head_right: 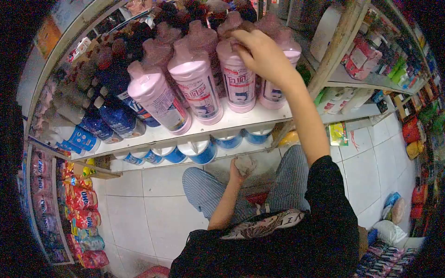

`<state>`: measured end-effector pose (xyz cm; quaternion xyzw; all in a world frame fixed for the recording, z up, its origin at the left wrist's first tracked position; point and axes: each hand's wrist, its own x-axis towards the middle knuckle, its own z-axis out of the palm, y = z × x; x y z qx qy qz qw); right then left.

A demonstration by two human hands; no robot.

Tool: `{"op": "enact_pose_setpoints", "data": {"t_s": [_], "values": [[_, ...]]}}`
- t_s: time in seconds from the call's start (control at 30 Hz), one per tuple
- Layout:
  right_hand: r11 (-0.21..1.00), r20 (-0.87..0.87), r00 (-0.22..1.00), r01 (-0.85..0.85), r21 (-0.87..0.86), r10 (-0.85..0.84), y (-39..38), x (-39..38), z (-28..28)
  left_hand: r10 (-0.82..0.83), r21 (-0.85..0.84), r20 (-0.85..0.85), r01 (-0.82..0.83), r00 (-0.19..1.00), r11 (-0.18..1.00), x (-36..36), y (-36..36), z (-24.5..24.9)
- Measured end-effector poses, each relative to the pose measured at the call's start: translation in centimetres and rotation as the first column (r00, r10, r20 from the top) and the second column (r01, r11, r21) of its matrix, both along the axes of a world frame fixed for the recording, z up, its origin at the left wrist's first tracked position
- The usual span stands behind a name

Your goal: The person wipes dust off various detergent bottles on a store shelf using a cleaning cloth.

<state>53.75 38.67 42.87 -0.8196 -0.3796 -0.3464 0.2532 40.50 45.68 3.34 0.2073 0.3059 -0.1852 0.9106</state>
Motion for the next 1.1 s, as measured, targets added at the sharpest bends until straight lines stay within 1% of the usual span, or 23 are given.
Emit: {"op": "enact_pose_setpoints", "data": {"t_s": [0.03, 0.07, 0.13, 0.17, 0.23, 0.3, 0.37, 0.43, 0.47, 0.57, 0.63, 0.67, 0.7, 0.73, 0.77, 0.83, 0.9, 0.97, 1.0, 1.03, 1.07, 1.1], "values": [[0.994, -0.008, 1.0, 0.004, -0.106, -0.005, -0.4, 0.6, -0.3, -0.008, -0.024, 0.025, 0.008, 1.0, 1.0, 0.1, 0.1, -0.5], [0.995, -0.011, 1.0, 0.007, -0.103, -0.008, -0.6, 1.3, -0.5, -0.016, -0.049, 0.05, 0.019, 0.999, 0.999, 0.1, 0.1, -1.0], [0.948, 0.045, 0.997, 0.07, -0.31, -0.059, -0.7, 2.1, -0.6, -0.025, -0.027, 0.021, 0.025, 0.999, 0.999, -0.1, 0.2, -0.1], [0.948, 0.047, 0.997, 0.072, -0.31, -0.061, -0.8, 2.2, -0.6, -0.028, -0.008, -0.005, 0.028, 1.0, 1.0, 0.0, 0.1, 0.4], [0.939, 0.077, 0.993, 0.106, -0.326, -0.086, -0.6, 1.9, 0.1, -0.004, -0.032, 0.012, 0.004, 1.0, 0.999, 0.2, 0.0, 0.6], [0.945, 0.063, 0.996, 0.081, -0.316, -0.065, -0.5, 2.7, -0.4, 0.021, -0.055, 0.024, -0.019, 0.999, 0.998, 0.1, 0.0, 1.3], [0.951, 0.048, 0.998, 0.057, -0.303, -0.045, -0.6, 3.2, -0.8, -0.074, 0.054, 0.009, 0.074, 0.997, 0.996, -0.2, 0.4, 2.4], [0.973, 0.026, 1.0, 0.012, -0.23, -0.007, -0.6, 3.5, -0.9, -0.047, 0.05, 0.004, 0.047, 0.999, 0.998, 0.0, 0.2, 1.8], [0.973, 0.027, 1.0, 0.012, -0.229, -0.006, -0.5, 3.8, -1.0, -0.02, 0.043, -0.002, 0.02, 1.0, 0.999, 0.1, 0.1, 1.4], [0.981, 0.032, 0.999, 0.04, -0.192, -0.034, 0.1, 4.2, -1.3, 0.002, 0.04, -0.004, -0.002, 1.0, 0.999, -0.1, 0.1, 3.6], [0.996, -0.047, 0.996, 0.077, -0.044, -0.079, 0.6, 3.8, -0.8, -0.018, 0.016, 0.014, 0.018, 1.0, 1.0, -0.1, 0.3, 3.4], [0.996, -0.047, 0.996, 0.078, -0.043, -0.08, 0.5, 3.7, -0.6, -0.038, -0.007, 0.032, 0.038, 0.999, 0.999, -0.2, 0.4, 3.3], [0.99, -0.163, 0.985, -0.039, 0.134, 0.061, 0.6, 3.5, -0.4, -0.039, -0.005, 0.031, 0.039, 0.999, 0.999, -0.2, 0.5, 2.9], [0.939, -0.248, 0.944, -0.132, 0.318, 0.216, 0.6, 3.2, 0.0, -0.043, 0.019, 0.038, 0.043, 0.998, 0.999, -0.2, 0.5, 2.5], [0.938, -0.247, 0.945, -0.13, 0.32, 0.215, 0.3, 2.5, 0.2, -0.048, 0.045, 0.045, 0.046, 0.998, 0.998, -0.2, 0.6, 2.2], [0.896, 0.039, 0.975, -0.215, 0.389, 0.217, -0.2, -1.2, 0.3, -0.045, 0.063, 0.024, 0.044, 0.999, 0.997, -0.3, 0.6, 2.9], [0.878, 0.147, 0.968, -0.248, 0.409, 0.204, -1.2, -3.3, -2.7, -0.046, 0.087, -0.002, 0.046, 0.999, 0.995, -0.3, 0.6, 3.1], [0.928, 0.097, 0.969, -0.247, 0.281, 0.228, -2.1, -5.8, -7.9, 0.012, 0.037, 0.003, -0.012, 1.0, 0.999, -0.3, 0.2, 2.5], [0.935, -0.101, 0.957, -0.239, 0.264, 0.273, -2.1, -7.0, -11.8, 0.004, 0.044, 0.001, -0.004, 1.0, 0.999, -0.5, 0.3, 2.7], [0.971, -0.233, 0.945, -0.237, -0.012, 0.228, -2.4, -7.9, -14.5, -0.028, 0.091, -0.013, 0.029, 1.0, 0.995, -0.7, 0.5, 3.2], [0.872, -0.218, 0.976, -0.107, -0.478, 0.001, -3.4, -9.3, -18.1, -0.056, 0.138, -0.027, 0.059, 0.998, 0.989, -0.6, 0.6, 3.6], [0.57, -0.497, 0.81, -0.259, -0.78, -0.312, -4.7, -10.4, -20.2, -0.056, 0.148, -0.023, 0.058, 0.998, 0.987, -0.4, 0.5, 3.9]]}}
